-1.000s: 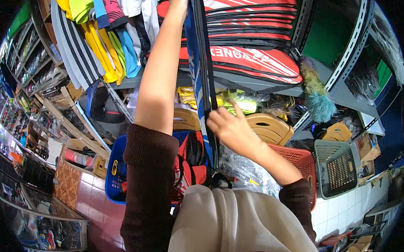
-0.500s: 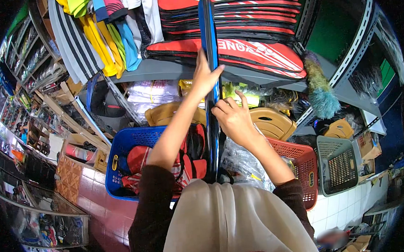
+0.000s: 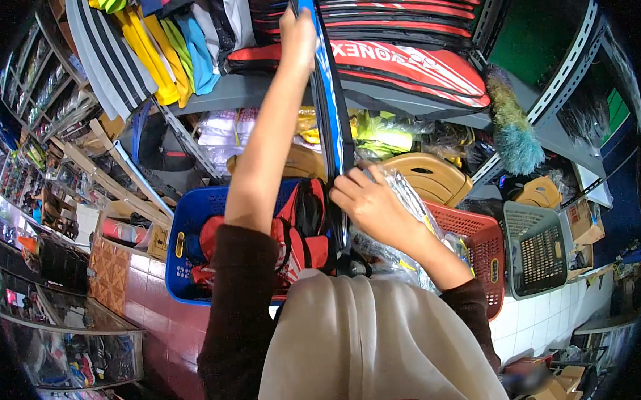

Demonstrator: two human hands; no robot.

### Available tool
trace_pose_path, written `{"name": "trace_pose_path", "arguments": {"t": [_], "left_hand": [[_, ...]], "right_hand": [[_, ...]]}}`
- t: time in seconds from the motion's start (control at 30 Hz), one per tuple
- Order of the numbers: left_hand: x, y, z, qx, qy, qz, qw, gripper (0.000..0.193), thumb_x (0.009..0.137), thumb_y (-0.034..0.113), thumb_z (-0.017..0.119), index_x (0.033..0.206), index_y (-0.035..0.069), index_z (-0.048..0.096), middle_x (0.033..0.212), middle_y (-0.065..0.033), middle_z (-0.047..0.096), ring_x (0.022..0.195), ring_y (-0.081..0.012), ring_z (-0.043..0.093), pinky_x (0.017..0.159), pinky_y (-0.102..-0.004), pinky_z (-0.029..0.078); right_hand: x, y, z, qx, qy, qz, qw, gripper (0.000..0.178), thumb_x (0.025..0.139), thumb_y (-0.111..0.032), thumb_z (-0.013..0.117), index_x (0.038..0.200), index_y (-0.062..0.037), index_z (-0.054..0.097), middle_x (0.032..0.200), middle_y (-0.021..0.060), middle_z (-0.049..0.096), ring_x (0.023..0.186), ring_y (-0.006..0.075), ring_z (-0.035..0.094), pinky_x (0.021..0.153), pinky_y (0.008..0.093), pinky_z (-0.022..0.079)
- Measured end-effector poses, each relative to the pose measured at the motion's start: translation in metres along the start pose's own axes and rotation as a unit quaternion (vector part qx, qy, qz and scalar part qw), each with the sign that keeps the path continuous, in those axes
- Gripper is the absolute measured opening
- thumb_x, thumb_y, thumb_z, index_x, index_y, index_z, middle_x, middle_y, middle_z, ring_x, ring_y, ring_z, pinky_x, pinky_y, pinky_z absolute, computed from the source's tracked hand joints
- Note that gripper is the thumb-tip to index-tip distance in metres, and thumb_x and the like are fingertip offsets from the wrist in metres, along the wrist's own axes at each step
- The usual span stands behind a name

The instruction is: The recorder is seen putting several badminton rackets into their individual protective covers and then stacking them on a shelf.

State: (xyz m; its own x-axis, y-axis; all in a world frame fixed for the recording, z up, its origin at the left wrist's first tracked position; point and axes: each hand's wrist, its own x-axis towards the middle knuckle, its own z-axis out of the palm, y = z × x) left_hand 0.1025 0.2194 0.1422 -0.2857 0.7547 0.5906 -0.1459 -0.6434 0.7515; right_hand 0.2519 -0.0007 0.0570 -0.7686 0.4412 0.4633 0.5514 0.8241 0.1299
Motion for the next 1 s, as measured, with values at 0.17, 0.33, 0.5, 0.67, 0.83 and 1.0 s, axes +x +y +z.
{"name": "trace_pose_path", "arguments": {"t": [0.17, 0.33, 0.5, 0.67, 0.83, 1.0], "left_hand": [[0.056, -0.006, -0.01, -0.025, 0.002, -0.056, 0.998, 0.03, 0.089, 0.032, 0.043, 0.088, 0.005, 0.057, 0.066, -0.0044, 0.05, 0.056, -0.015, 0.048, 0.05, -0.0313, 0.038], [0.079, -0.025, -0.011, -0.085, 0.04, -0.074, 0.993, 0.023, 0.089, 0.022, 0.04, 0.074, 0.01, 0.052, 0.056, -0.0002, 0.043, 0.043, -0.0147, 0.042, 0.039, -0.031, 0.031], [0.082, -0.026, -0.013, -0.145, 0.05, -0.086, 0.984, 0.025, 0.089, 0.021, 0.04, 0.068, 0.013, 0.051, 0.051, 0.0014, 0.038, 0.039, -0.0137, 0.038, 0.035, -0.0294, 0.028], [0.078, -0.031, -0.009, -0.14, 0.09, -0.088, 0.982, 0.024, 0.088, 0.018, 0.038, 0.072, 0.01, 0.053, 0.051, -0.0002, 0.04, 0.039, -0.0142, 0.038, 0.035, -0.0296, 0.028], [0.108, -0.082, -0.051, -0.123, 0.088, -0.076, 0.986, 0.026, 0.085, 0.014, 0.032, 0.075, 0.006, 0.054, 0.056, -0.0053, 0.048, 0.044, -0.0193, 0.047, 0.039, -0.0342, 0.037], [0.119, -0.105, -0.064, -0.22, 0.149, -0.095, 0.96, 0.028, 0.091, 0.023, 0.035, 0.089, 0.004, 0.056, 0.074, -0.0098, 0.056, 0.065, -0.0234, 0.055, 0.061, -0.0375, 0.047]], "right_hand": [[-0.023, -0.018, -0.005, 0.035, -0.028, -0.01, 0.999, 0.018, 0.069, -0.009, 0.054, 0.086, -0.0047, 0.057, 0.084, 0.0059, 0.049, 0.088, 0.0221, 0.051, 0.091, 0.0403, 0.038], [-0.041, -0.031, -0.015, 0.028, -0.074, 0.007, 0.997, 0.015, 0.071, -0.012, 0.055, 0.085, -0.0056, 0.058, 0.084, 0.0053, 0.049, 0.087, 0.0208, 0.052, 0.091, 0.0392, 0.038], [-0.052, -0.037, -0.026, -0.056, -0.132, 0.021, 0.989, 0.013, 0.077, -0.012, 0.054, 0.084, -0.0066, 0.062, 0.085, 0.0038, 0.05, 0.086, 0.019, 0.05, 0.082, 0.0347, 0.038], [-0.058, -0.039, -0.031, -0.073, -0.153, 0.016, 0.985, 0.014, 0.077, -0.012, 0.053, 0.086, -0.006, 0.063, 0.086, 0.0044, 0.05, 0.087, 0.0185, 0.05, 0.082, 0.0345, 0.039], [-0.071, -0.05, -0.028, 0.016, -0.194, -0.018, 0.981, 0.016, 0.074, -0.012, 0.053, 0.085, -0.005, 0.063, 0.088, 0.0048, 0.053, 0.09, 0.0196, 0.052, 0.08, 0.0324, 0.041], [-0.08, -0.042, -0.017, 0.109, -0.196, 0.022, 0.974, 0.015, 0.075, -0.013, 0.057, 0.087, -0.0049, 0.061, 0.088, 0.0068, 0.053, 0.091, 0.0232, 0.053, 0.08, 0.0347, 0.041]]}}
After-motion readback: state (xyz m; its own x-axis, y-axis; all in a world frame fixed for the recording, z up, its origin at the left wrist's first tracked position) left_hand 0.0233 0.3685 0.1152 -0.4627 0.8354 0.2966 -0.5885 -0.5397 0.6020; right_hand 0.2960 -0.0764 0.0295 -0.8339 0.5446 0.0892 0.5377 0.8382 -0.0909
